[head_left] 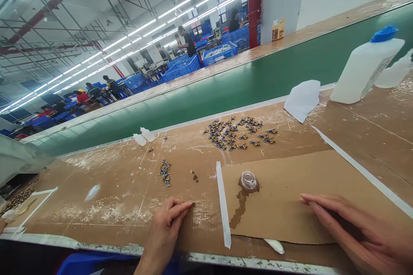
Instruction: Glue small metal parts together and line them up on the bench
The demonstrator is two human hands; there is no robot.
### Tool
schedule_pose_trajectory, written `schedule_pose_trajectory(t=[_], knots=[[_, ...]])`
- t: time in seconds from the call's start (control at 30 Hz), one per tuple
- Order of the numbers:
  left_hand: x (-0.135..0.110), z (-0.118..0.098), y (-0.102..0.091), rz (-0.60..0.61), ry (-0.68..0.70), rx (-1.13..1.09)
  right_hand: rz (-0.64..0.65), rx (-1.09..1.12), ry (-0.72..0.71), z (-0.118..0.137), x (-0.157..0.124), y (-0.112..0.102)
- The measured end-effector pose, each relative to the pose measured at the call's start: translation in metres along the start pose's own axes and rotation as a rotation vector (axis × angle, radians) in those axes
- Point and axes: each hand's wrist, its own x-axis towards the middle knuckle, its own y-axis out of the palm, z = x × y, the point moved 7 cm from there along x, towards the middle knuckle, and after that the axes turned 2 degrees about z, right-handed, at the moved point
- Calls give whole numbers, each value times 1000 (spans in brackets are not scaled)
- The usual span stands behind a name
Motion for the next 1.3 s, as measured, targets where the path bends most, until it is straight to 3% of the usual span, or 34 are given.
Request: schedule_pose_trajectory(t=[0.2,0.33,0.93,1.17,1.3], knots=[[-6,2,2,-43,98,50,14,-30,3,-4,-4,2],[-9,-2,4,28,148,106,2,-12,-7,-8,-7,4],[-13,-1,6,-3,195,151,25,-57,25,-13,-8,6],[-13,-5,5,-15,157,75,27,-45,30,-14,-9,6],[-7,5,-12,-114,62,23,29,2,68,-22,-13,11]])
